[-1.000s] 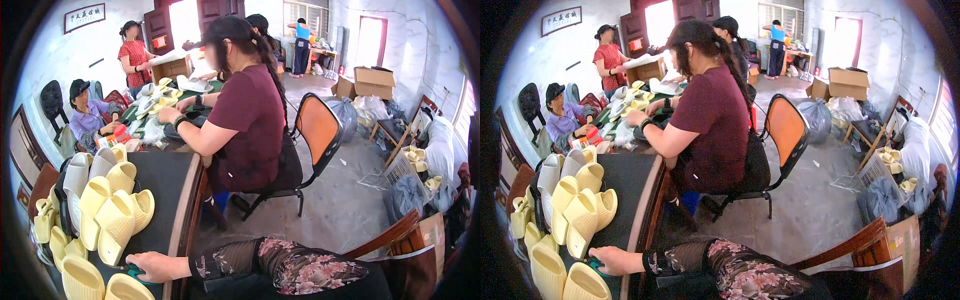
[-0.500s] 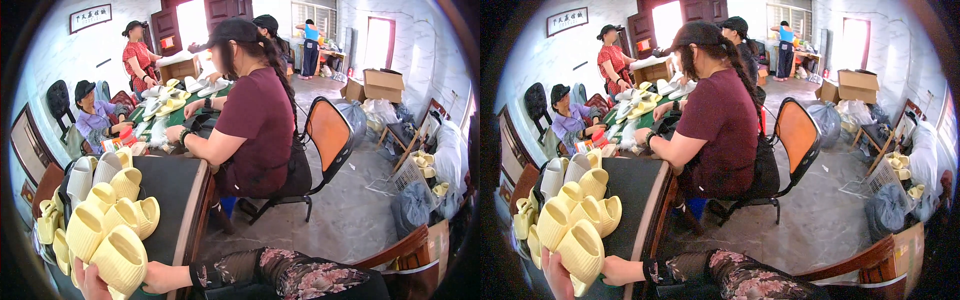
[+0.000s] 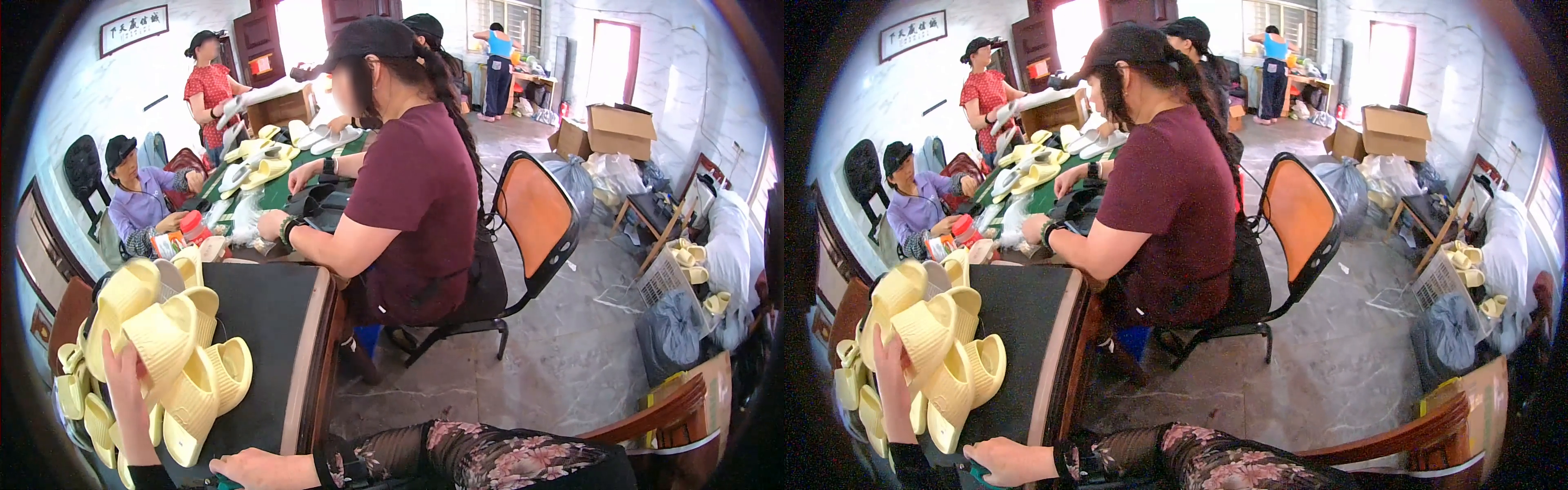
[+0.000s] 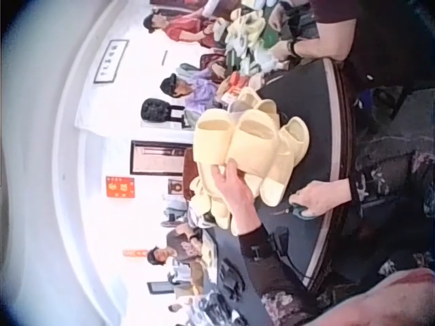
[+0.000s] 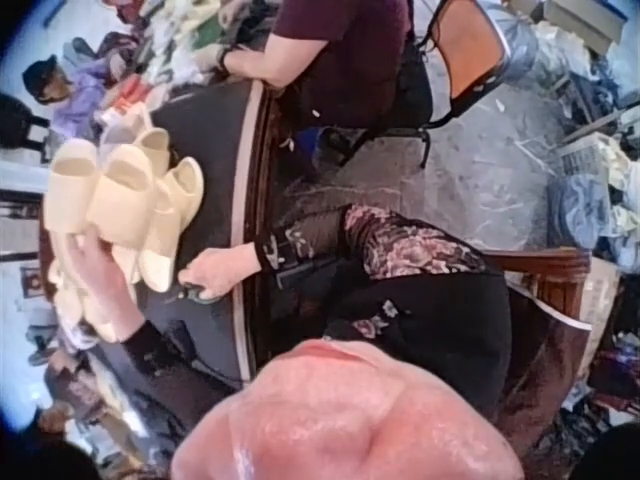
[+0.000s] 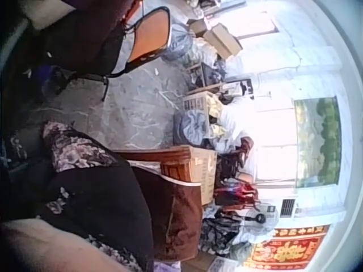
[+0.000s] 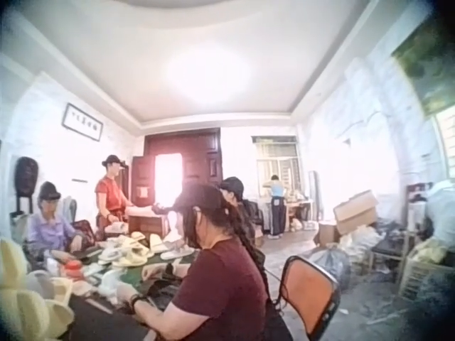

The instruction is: The recorder uses scissors to trim excess material from the edges of various sliders/sandals.

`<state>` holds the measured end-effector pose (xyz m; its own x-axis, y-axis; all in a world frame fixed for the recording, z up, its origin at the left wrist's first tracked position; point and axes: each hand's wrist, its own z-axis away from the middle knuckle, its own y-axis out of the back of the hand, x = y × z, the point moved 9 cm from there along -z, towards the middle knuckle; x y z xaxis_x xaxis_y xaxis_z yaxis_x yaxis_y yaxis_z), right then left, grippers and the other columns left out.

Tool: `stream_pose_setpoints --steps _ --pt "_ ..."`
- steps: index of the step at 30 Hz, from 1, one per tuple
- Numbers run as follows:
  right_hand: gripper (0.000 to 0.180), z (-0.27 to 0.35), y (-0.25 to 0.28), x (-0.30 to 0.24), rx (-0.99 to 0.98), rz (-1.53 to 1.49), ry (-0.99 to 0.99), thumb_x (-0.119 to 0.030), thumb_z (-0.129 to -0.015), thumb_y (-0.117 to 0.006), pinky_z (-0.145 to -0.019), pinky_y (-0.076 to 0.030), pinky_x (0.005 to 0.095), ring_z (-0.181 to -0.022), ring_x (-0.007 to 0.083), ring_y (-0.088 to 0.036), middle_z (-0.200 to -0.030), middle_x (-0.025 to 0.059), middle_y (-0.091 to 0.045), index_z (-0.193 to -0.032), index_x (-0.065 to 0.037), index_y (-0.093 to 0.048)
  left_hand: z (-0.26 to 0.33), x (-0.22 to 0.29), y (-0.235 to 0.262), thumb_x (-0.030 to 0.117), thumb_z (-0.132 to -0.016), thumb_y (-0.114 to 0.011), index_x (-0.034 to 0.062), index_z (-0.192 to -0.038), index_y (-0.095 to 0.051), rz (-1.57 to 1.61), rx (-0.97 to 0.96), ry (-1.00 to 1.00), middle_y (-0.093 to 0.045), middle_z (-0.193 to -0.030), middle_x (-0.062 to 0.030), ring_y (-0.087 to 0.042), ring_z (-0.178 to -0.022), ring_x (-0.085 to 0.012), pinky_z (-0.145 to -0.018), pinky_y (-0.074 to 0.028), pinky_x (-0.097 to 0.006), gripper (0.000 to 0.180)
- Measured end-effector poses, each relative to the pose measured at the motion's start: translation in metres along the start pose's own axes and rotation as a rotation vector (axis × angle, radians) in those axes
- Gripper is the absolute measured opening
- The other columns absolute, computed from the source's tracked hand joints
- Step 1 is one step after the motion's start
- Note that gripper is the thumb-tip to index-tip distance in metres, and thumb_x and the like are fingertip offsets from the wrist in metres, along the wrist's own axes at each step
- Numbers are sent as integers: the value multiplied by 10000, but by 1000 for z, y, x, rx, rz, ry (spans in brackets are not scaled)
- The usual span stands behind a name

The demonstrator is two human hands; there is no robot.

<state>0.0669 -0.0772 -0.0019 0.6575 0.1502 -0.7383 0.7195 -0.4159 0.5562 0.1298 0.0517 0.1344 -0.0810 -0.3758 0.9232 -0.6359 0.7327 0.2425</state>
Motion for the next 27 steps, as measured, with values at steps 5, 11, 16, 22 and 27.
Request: stream_pose_setpoints --steps 5,11,16,22,27 --pt "350 2 2 -12 135 -177 116 -80 -694 -631 -687 -487 451 -784 412 -593 -778 240 -573 -953 60 -443 -17 -35 13 106 -945 -467 44 -1415 -275 -157 -51 -149 -469 -1302 -190 -496 -1130 -225 -946 -381 -296 512" --pt "368 0 -1 -7 129 -173 65 -86 -688 -658 -691 -491 447 -791 414 -599 -798 247 -584 -956 66 -458 11 -1 4 109 -904 -499 21 -1406 -290 -493 -26 -273 -453 -1325 -198 -483 -1153 -259 -968 -376 -344 551" --pt "375 3 4 -11 131 -159 34 -90 -689 -654 -689 -493 445 -794 414 -601 -813 248 -586 -972 63 -463 40 20 -3 96 -840 -528 23 -1382 -339 -669 -40 -440 -423 -1349 -212 -442 -1201 -318 -1027 -328 -388 578" --pt "335 2 0 -14 162 -139 64 -101 -693 -644 -628 -471 458 -723 410 -598 -727 227 -573 -934 39 -458 75 25 -4 169 -851 -543 4 -1329 -393 -891 -140 -458 -437 -1320 -209 -386 -1230 -378 -1042 -290 -442 528" --pt "327 4 4 -12 127 -152 12 -99 -666 -655 -661 -479 442 -763 405 -598 -761 223 -580 -898 43 -474 97 36 7 65 -837 -534 -1 -1329 -399 -843 -104 -440 -440 -1336 -185 -404 -1237 -340 -1040 -307 -409 514"
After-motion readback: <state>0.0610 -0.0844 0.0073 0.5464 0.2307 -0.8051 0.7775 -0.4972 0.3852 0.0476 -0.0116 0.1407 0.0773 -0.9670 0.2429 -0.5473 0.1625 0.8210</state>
